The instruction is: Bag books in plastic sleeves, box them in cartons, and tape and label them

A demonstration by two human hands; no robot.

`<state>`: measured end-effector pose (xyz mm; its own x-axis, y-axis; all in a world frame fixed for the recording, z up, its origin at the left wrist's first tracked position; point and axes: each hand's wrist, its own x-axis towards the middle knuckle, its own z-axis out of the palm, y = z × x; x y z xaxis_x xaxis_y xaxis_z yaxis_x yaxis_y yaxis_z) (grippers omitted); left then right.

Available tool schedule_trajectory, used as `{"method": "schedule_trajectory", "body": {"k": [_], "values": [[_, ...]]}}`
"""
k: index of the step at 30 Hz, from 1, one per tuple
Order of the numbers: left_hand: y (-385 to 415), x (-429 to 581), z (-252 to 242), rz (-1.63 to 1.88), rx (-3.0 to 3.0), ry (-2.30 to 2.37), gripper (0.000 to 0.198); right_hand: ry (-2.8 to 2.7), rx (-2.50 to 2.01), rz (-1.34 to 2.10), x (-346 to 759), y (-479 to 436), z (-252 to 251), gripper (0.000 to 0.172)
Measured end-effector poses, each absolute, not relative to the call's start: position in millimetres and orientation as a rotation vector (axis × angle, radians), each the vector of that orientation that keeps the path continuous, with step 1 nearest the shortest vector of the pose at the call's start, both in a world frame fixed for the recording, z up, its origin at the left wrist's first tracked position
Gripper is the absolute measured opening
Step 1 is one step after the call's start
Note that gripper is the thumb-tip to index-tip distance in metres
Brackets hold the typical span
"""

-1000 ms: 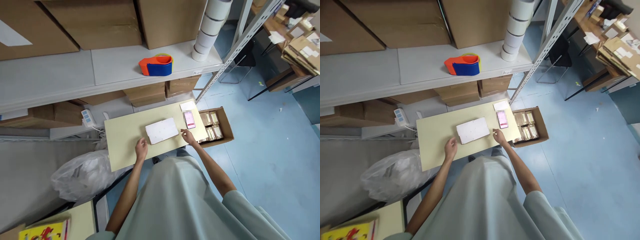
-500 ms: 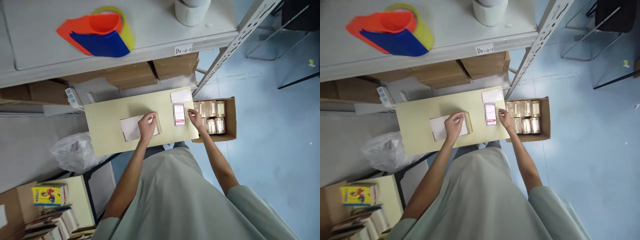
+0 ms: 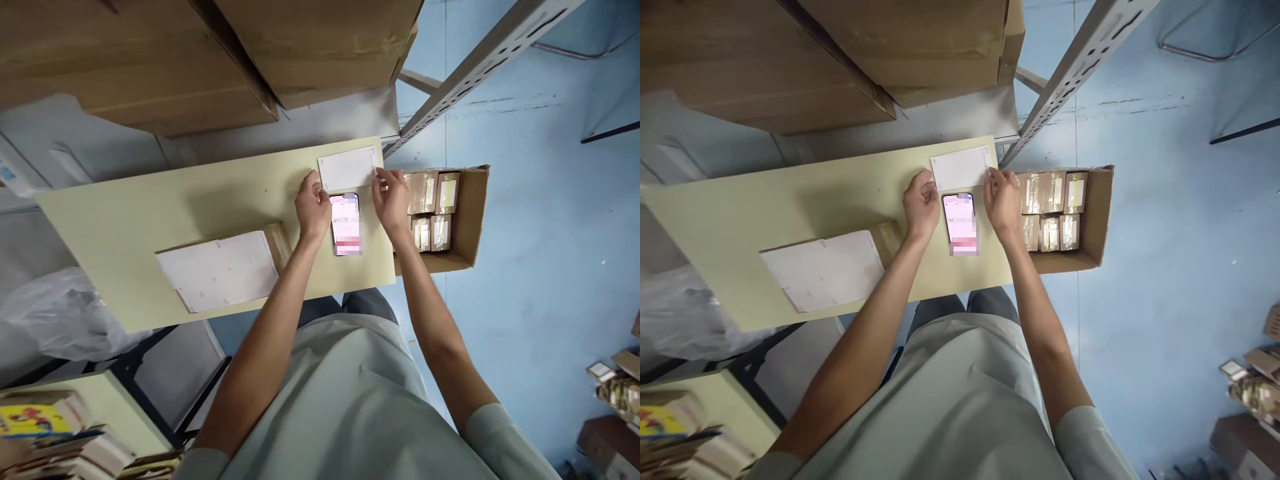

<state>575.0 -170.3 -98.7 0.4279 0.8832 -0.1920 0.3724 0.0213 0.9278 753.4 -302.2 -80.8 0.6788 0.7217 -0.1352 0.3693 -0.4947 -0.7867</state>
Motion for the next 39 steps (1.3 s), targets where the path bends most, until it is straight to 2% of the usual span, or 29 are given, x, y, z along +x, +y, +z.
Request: {"method": "schedule_trajectory", "body": {"k": [4, 9, 15, 22, 28, 32, 39], "values": [[-172, 571, -113, 0.604, 1.57, 1.138, 0.034, -0.887, -2.124, 0.493, 747, -308, -91, 0.056], [-175, 563, -104, 0.62, 1.611, 1.124, 0.035, -1.001, -1.984, 0.513, 743, -318, -115, 0.061], [-174, 562, -94, 0.616, 1.613, 1.09, 0.037, -1.044, -2.013, 0.371, 742, -318, -128, 0.06], [-165, 566, -87, 0.639, 1.584, 1.13, 0.045, -0.876, -2.026, 0.461, 741, -297, -110, 0.06], [-154, 576, -82, 0.669, 1.439, 1.208, 0.051, -0.566, -2.024, 0.539, 730, -284, -84, 0.047], [-151, 578, -78, 0.632, 1.424, 1.217, 0.043, -0.531, -2.05, 0.551, 726, -282, -71, 0.042], [-147, 574, -80, 0.572, 1.45, 1.204, 0.033, -0.629, -2.125, 0.485, 724, -284, -45, 0.044]]}}
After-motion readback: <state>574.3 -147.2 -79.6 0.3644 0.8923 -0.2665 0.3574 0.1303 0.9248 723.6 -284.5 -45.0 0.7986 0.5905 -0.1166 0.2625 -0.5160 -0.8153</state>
